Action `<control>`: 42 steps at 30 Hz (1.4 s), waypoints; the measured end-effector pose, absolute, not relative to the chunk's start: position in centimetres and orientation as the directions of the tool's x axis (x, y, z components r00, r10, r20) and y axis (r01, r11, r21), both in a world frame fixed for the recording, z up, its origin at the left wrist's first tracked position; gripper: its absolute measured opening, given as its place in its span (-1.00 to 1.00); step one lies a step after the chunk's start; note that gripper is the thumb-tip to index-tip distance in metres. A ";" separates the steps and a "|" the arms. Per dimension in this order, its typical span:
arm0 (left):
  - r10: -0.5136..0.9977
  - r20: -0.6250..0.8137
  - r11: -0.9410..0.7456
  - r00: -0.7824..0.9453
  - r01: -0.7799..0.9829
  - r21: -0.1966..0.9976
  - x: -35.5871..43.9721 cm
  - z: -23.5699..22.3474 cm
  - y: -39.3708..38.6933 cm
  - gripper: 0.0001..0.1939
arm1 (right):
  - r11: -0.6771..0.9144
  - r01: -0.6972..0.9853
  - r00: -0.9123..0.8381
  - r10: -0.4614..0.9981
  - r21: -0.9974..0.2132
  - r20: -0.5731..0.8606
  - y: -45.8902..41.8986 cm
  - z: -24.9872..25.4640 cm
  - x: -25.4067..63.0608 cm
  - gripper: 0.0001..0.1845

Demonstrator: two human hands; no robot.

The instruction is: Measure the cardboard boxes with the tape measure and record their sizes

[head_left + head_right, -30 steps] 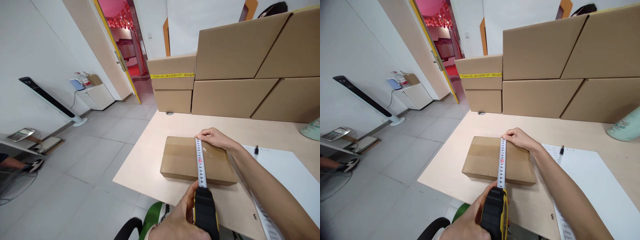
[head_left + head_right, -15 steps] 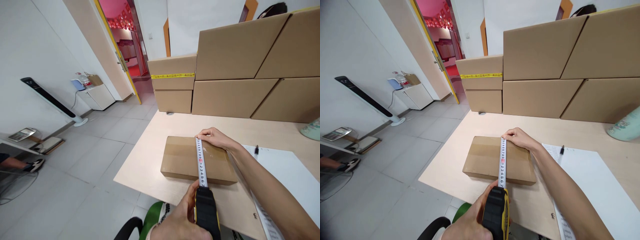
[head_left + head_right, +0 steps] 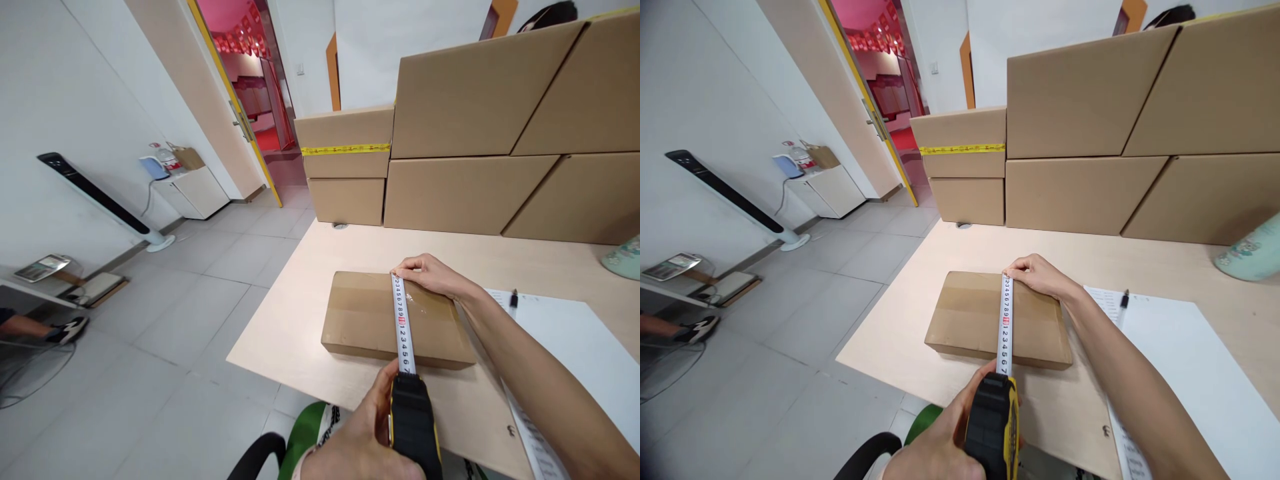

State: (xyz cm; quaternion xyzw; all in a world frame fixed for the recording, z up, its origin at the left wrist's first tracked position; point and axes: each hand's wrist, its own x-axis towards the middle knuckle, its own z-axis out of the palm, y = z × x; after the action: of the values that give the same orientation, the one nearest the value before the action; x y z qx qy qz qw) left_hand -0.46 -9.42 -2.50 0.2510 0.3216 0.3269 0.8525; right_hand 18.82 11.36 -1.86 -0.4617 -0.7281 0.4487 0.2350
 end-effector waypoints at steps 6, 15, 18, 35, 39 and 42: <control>0.708 -0.293 0.643 0.643 -0.415 0.643 -0.5 -3.3 -9.2 0.08 | 0.183 0.450 -0.468 0.882 -0.874 -0.057 11.4 -2.0 18.9 -0.63; 0.716 -0.266 0.629 0.645 -0.432 0.646 -0.7 -3.3 -9.4 0.03 | 0.187 0.450 -0.474 0.879 -0.873 -0.056 11.4 -1.9 18.8 -0.62; 0.717 -0.265 0.626 0.645 -0.427 0.653 -0.7 -3.4 -9.4 0.04 | 0.175 0.454 -0.470 0.880 -0.874 -0.069 11.3 -1.9 18.8 -0.64; 0.734 -0.225 0.601 0.641 -0.458 0.656 -0.7 -3.9 -9.1 0.02 | 0.196 0.458 -0.481 0.875 -0.867 -0.056 11.3 -2.0 18.9 -0.64; 0.764 -0.199 0.574 0.614 -0.504 0.645 -1.2 -4.1 -9.6 0.04 | 0.261 0.464 -0.499 0.867 -0.847 -0.006 11.2 -1.6 19.0 -0.61; 0.787 -0.237 0.559 0.570 -0.496 0.664 -2.3 -3.6 -10.5 0.09 | 0.298 0.475 -0.431 0.899 -0.828 0.077 10.4 -0.6 19.8 -0.56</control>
State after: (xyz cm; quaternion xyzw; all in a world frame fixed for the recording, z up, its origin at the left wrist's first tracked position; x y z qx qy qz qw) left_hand -2.33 -10.46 -3.61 0.2746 0.2647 0.3810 0.8422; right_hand 19.78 10.37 -0.61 -0.4546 -0.7557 0.3797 0.2792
